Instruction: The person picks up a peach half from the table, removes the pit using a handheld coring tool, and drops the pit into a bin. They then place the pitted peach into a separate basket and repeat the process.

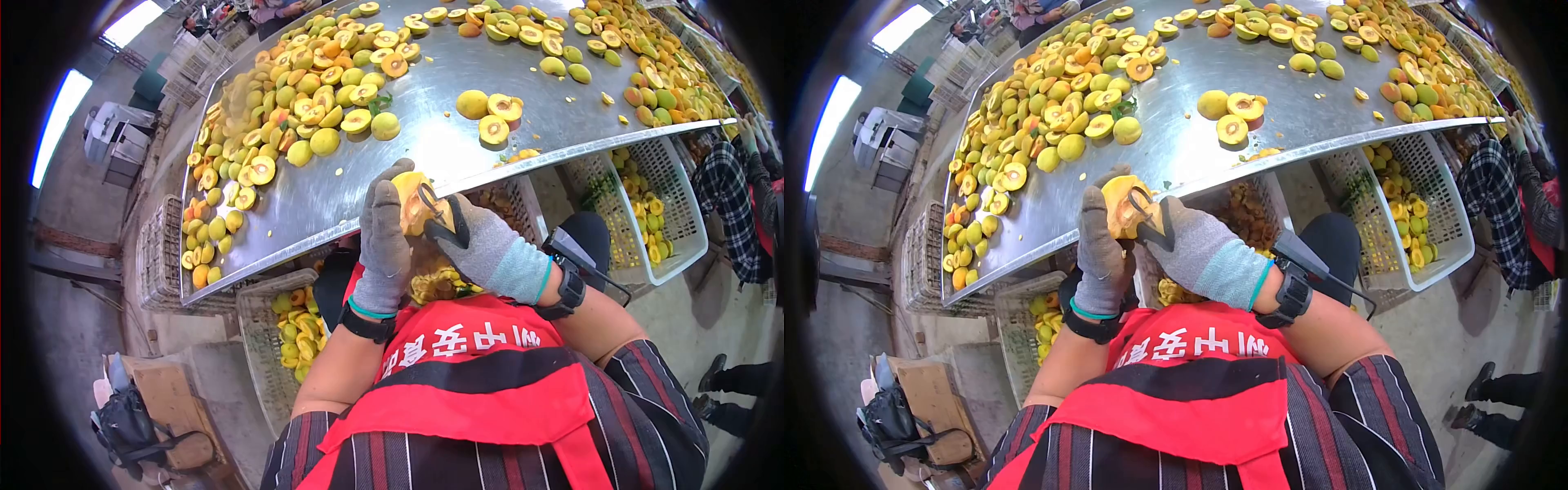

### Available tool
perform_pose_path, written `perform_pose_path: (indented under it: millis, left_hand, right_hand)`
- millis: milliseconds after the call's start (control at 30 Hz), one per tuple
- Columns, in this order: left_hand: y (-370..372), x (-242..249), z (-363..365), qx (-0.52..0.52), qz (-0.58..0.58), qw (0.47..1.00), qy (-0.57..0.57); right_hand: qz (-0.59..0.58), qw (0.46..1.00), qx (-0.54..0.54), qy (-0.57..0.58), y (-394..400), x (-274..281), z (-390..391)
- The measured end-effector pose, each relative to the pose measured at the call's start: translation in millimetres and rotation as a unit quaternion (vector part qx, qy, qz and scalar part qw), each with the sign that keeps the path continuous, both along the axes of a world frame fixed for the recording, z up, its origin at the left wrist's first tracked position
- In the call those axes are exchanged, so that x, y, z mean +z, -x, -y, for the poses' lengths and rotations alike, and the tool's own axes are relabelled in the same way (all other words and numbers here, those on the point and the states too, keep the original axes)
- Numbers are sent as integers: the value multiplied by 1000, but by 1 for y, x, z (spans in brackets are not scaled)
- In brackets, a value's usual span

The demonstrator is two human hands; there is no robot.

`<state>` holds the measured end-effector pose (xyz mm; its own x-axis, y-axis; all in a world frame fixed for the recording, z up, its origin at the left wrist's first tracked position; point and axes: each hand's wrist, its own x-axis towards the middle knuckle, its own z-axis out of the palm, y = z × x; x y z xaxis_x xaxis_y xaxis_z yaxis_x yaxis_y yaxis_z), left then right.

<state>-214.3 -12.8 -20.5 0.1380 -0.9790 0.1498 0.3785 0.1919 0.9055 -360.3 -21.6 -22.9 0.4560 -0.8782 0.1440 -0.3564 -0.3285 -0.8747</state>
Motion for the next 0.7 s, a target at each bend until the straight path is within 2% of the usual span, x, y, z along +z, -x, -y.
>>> perform_pose_path:
  millis: [33,100,133,200,233,267,300,333,367,433,467,533,567,633,667,700]
  left_hand:
    - [-1,-2,0,21,57,998,28]
    - [0,-4,-2,32,60,996,49]
    - [1,-4,-4,43,64,995,70]
    - [-2,-4,-5,39,54,996,57]
    - [-3,-4,-6,35,45,997,46]
    - [-2,-2,-7,36,44,997,45]
    - [0,2,-10,35,37,998,25]
    - [1,6,-11,34,30,999,7]
    - [-3,10,-11,35,30,999,6]
    - [-13,16,-9,-60,54,994,-69]
    - [-12,18,-9,-57,39,994,-80]
    - [-12,20,-9,-61,20,995,-75]
    - [-13,20,-10,-67,2,995,-72]
    - [-12,15,-8,-51,25,996,-62]
    - [-11,11,-8,-36,47,997,-52]
    - [-8,6,-8,-36,46,997,-54]
  right_hand:
    - [-1,1000,1,0,-1,2,0]
    - [77,991,102,-33,-3,12,-2]
    - [76,991,102,-34,-4,18,-4]
    - [110,960,72,-247,-6,26,-10]
    - [110,960,71,-247,-5,25,-12]
    - [13,992,77,-97,-4,23,-14]
    - [-85,991,82,57,-3,22,-15]
    - [-161,983,91,-5,-7,8,-11]
    - [-160,983,92,-6,-6,4,-12]
    - [-72,992,74,-77,-4,8,-17]
    - [-74,991,76,-80,-4,10,-18]
    - [73,975,120,-172,-6,14,-16]
    - [74,975,121,-174,-8,12,-17]
    - [-38,994,99,-22,-11,7,-17]
    - [-38,994,99,-24,-12,9,-17]
    - [-145,983,109,-20,-13,16,-14]
